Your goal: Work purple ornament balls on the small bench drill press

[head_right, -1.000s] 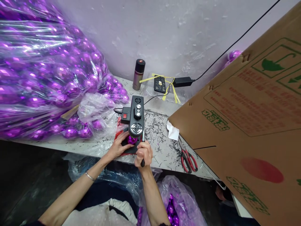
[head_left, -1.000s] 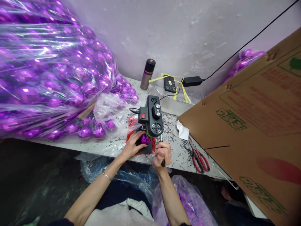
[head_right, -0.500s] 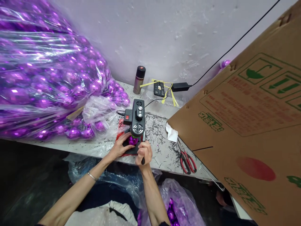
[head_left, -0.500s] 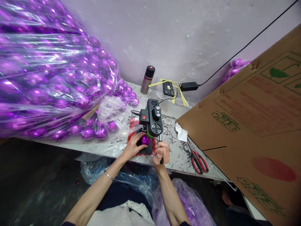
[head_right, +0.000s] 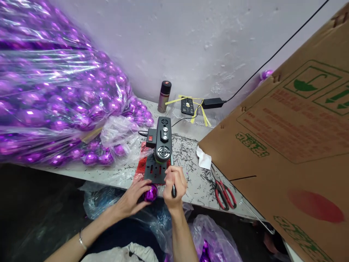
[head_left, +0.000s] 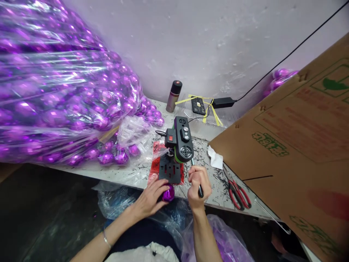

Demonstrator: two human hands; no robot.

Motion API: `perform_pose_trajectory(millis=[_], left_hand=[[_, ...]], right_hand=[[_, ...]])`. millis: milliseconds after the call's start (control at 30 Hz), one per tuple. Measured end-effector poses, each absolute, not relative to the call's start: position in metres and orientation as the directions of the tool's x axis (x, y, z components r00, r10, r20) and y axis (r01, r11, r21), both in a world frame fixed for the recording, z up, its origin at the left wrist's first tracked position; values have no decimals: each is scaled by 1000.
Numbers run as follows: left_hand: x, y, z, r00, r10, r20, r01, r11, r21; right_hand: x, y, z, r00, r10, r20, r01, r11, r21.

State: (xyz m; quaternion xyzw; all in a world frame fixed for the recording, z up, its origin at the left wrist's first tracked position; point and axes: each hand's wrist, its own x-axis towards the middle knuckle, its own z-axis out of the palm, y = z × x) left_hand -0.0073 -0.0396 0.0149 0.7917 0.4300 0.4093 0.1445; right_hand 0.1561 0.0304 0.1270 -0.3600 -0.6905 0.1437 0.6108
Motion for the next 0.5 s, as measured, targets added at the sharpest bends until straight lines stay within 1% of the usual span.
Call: perform_pose_trajectory(millis=[67,167,200,233,267,300,400,500], left_hand=[[-12,-47,17,340,777,529,581,-616,532],[-22,-27,28,289,776,561,645,-591,484],[-27,-12,34,229,802,551,689,-534,490],[-34,5,40,151,855,497,745,-429,511],[-42,25,45,49,913,404,799,-278,533],[-51,46,51,-19,933,360,820,-192,540],[-82,106,60,-124,959,254,843,-33,537],[-108,148,61,-164,973,160,851,57,522]], right_hand=[[156,30,121,17,669,743,312,702,-640],[155,31,118,38,660,750,302,708,-638],[155,31,118,41,658,752,301,710,-637],[155,31,118,39,657,753,301,711,-636],[155,31,118,35,656,754,302,712,-634],[155,31,119,30,656,754,304,712,-632],[156,31,120,10,661,751,318,710,-629],[157,30,121,-8,663,749,328,709,-624]])
